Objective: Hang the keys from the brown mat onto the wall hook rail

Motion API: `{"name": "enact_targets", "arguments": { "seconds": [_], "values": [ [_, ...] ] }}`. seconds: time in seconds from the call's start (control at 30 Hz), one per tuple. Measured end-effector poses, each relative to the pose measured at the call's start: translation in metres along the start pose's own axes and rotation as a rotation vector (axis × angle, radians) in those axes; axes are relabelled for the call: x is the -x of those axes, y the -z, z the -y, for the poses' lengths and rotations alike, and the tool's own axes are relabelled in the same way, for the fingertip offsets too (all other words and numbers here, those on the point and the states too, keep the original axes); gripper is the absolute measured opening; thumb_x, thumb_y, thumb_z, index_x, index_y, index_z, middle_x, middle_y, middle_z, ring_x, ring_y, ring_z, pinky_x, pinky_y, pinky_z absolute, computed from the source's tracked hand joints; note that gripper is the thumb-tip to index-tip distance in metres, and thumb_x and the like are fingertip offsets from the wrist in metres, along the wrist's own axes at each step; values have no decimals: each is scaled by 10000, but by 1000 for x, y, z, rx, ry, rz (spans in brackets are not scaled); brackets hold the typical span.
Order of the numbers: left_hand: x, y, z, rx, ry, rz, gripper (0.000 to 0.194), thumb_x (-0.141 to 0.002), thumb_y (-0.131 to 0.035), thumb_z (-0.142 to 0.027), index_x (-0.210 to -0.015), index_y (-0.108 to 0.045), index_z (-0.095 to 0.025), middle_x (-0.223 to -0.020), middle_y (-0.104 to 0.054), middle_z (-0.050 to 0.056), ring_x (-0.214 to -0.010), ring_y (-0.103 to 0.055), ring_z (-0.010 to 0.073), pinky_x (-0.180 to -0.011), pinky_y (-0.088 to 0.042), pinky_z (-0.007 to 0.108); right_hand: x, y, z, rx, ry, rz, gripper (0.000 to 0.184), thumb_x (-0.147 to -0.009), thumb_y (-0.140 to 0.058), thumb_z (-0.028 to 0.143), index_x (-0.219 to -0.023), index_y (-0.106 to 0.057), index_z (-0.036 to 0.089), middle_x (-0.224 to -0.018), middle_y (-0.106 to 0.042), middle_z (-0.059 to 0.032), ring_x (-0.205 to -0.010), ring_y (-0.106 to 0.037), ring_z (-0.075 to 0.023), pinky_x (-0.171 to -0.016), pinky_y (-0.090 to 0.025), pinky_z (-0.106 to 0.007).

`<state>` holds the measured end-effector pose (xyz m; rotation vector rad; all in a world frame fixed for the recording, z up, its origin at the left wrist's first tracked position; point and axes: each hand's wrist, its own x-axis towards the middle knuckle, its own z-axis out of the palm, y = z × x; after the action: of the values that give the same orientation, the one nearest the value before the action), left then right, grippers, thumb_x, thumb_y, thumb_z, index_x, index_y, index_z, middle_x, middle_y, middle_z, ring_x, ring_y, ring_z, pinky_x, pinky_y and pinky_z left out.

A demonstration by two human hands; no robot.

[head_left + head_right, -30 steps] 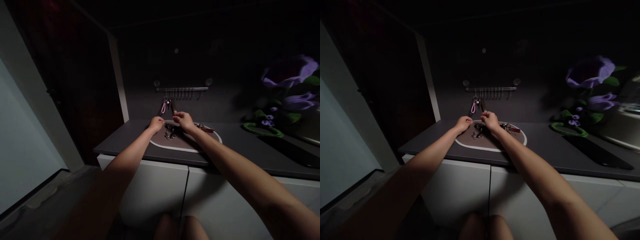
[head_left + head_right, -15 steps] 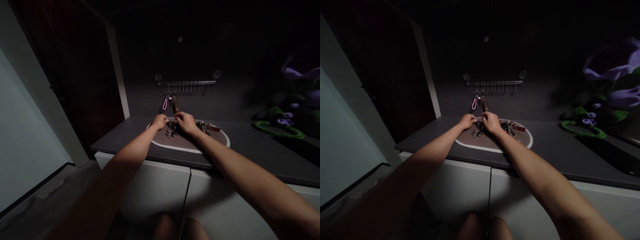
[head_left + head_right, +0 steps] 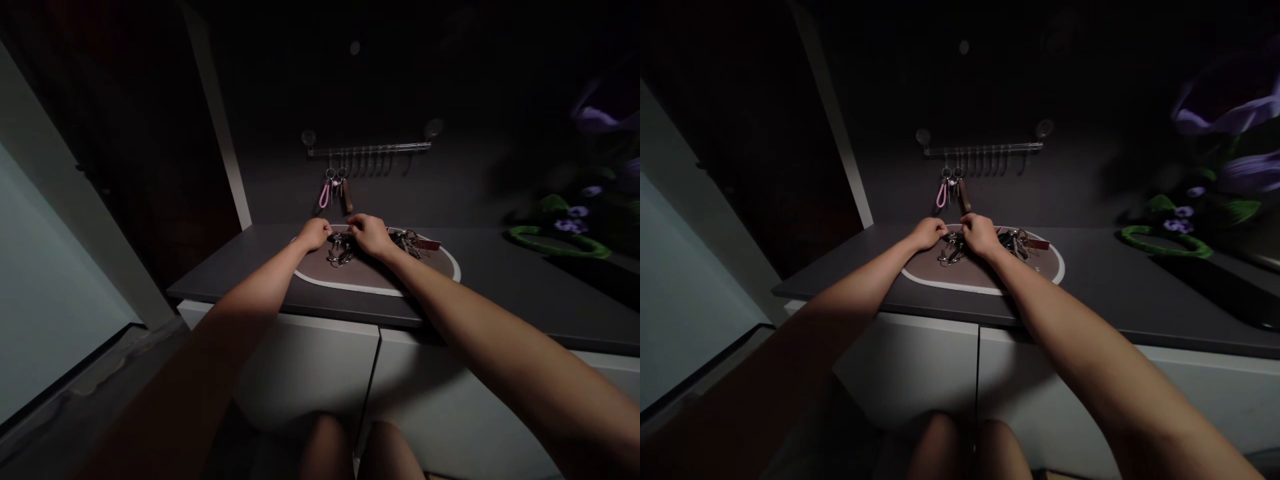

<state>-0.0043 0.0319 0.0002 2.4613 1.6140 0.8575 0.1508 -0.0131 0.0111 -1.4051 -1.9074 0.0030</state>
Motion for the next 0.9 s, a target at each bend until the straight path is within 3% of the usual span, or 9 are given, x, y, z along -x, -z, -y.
{"name": "enact_targets", "arguments": {
  "seconds": [0.23, 0.43, 0.6, 0.77, 0.9],
  "values": [
    [2, 10, -2, -82, -53, -57, 180, -768, -465, -143, -828, -634, -131, -836, -645, 78, -772, -546, 151, -707, -387, 250, 2, 4, 4, 22, 6, 32, 255, -776, -495, 150, -977, -652, 143, -1001, -661, -83, -968, -591, -170, -879, -410, -264],
    [3, 14, -3, 4, -94, -131, 157, -767, -443, -121, -774, -599, -135, -773, -617, 64, -738, -528, 150, -698, -385, 262, 1, 3, 2, 13, 14, 36, 245, -769, -501, 140, -959, -656, 146, -990, -665, -74, -960, -593, -161, -883, -408, -261],
    [2, 15, -8, 282, -95, -195, 133, -756, -448, -90, -691, -555, -135, -717, -586, 31, -691, -517, 116, -696, -401, 241, 0, 1, 0, -8, 44, 27, 238, -767, -503, 142, -949, -658, 156, -978, -668, -74, -935, -601, -167, -868, -418, -277],
    [2, 11, -14, 741, 7, -124, 123, -789, -431, -83, -692, -493, -129, -648, -531, -5, -569, -493, 64, -622, -429, 217, 1, 3, 2, -26, 51, 10, 244, -783, -509, 191, -984, -643, 158, -1002, -662, -76, -961, -595, -175, -864, -417, -280],
    [3, 9, -17, 907, 33, -70, 105, -795, -449, -73, -708, -479, -122, -661, -528, -12, -585, -501, 48, -624, -438, 201, 3, 5, 4, -61, 54, -14, 258, -787, -515, 217, -1012, -626, 156, -1003, -659, -82, -941, -597, -175, -842, -424, -282]
  ]
}}
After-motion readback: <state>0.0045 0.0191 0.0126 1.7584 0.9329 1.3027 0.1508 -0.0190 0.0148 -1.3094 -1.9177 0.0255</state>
